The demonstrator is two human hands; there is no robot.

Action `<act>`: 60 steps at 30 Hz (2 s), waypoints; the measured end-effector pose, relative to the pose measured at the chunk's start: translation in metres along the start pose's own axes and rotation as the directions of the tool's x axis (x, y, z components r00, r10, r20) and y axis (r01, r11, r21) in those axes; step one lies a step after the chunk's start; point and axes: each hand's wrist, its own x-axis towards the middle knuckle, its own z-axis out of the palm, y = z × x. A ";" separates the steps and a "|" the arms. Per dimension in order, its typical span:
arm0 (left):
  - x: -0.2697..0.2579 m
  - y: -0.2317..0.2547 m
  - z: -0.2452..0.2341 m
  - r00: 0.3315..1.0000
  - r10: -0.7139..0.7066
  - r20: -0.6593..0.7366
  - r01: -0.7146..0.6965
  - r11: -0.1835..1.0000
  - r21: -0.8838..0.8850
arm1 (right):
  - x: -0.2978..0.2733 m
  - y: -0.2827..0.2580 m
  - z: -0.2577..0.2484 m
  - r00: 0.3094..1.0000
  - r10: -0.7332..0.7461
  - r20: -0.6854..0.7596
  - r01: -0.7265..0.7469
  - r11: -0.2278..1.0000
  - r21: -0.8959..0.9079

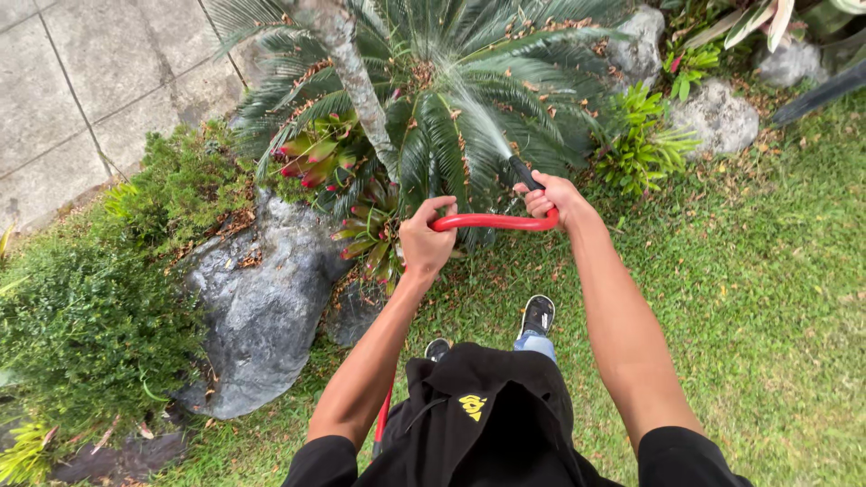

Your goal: The person waters various plants in a garden bed using a garden hose.

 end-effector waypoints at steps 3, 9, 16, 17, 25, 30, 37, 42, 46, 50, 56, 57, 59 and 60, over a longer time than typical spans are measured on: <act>0.002 0.004 0.027 1.000 -0.022 -0.018 0.022 1.000 -0.011 | 0.008 -0.027 -0.022 0.998 0.044 -0.051 -0.044 0.999 0.003; 0.009 0.030 0.091 0.994 -0.092 -0.064 0.092 0.996 0.009 | 0.018 -0.081 -0.068 0.996 0.085 0.023 -0.083 0.993 -0.087; 0.030 0.080 0.166 0.988 -0.060 -0.143 0.073 0.993 0.089 | 0.002 -0.154 -0.126 0.987 0.158 0.007 -0.157 0.985 -0.076; 0.030 0.085 0.175 0.985 -0.049 -0.165 0.065 0.993 0.095 | 0.000 -0.168 -0.131 0.987 0.161 0.005 -0.160 0.983 -0.094; -0.007 0.083 0.185 0.972 -0.137 -0.191 0.172 0.968 0.181 | 0.014 -0.180 -0.129 0.984 0.152 -0.092 -0.170 0.958 -0.232; -0.058 0.057 0.156 0.950 -0.161 -0.268 0.231 0.939 0.254 | 0.043 -0.131 -0.095 0.988 0.125 -0.090 -0.145 0.950 -0.277; -0.133 0.021 0.100 0.902 -0.218 -0.372 0.334 0.899 0.282 | 0.050 -0.050 -0.024 1.000 0.008 -0.026 -0.017 0.942 -0.335; -0.179 0.005 0.047 0.864 -0.259 -0.432 0.393 0.883 0.257 | 0.056 0.018 0.021 0.994 0.074 0.074 -0.054 0.967 -0.248; -0.219 -0.004 0.014 0.830 -0.314 -0.461 0.460 0.853 0.248 | 0.067 0.066 0.048 0.982 0.166 0.086 -0.139 0.956 -0.257; -0.253 -0.008 -0.012 0.817 -0.348 -0.460 0.497 0.829 0.257 | 0.065 0.108 0.072 0.988 0.128 0.090 -0.089 0.933 -0.350; -0.281 -0.009 -0.044 0.801 -0.363 -0.477 0.520 0.815 0.253 | 0.062 0.150 0.095 0.999 0.027 0.023 -0.015 0.908 -0.419; -0.283 -0.010 -0.049 0.800 -0.362 -0.479 0.521 0.816 0.252 | 0.062 0.154 0.098 1.000 0.002 -0.024 -0.012 0.910 -0.415; -0.290 -0.010 -0.057 0.802 -0.371 -0.468 0.507 0.838 0.204 | 0.060 0.166 0.098 0.999 0.039 -0.003 -0.037 0.894 -0.446; -0.292 -0.011 -0.060 0.805 -0.369 -0.465 0.503 0.840 0.204 | 0.058 0.169 0.099 0.997 0.073 0.022 -0.054 0.877 -0.477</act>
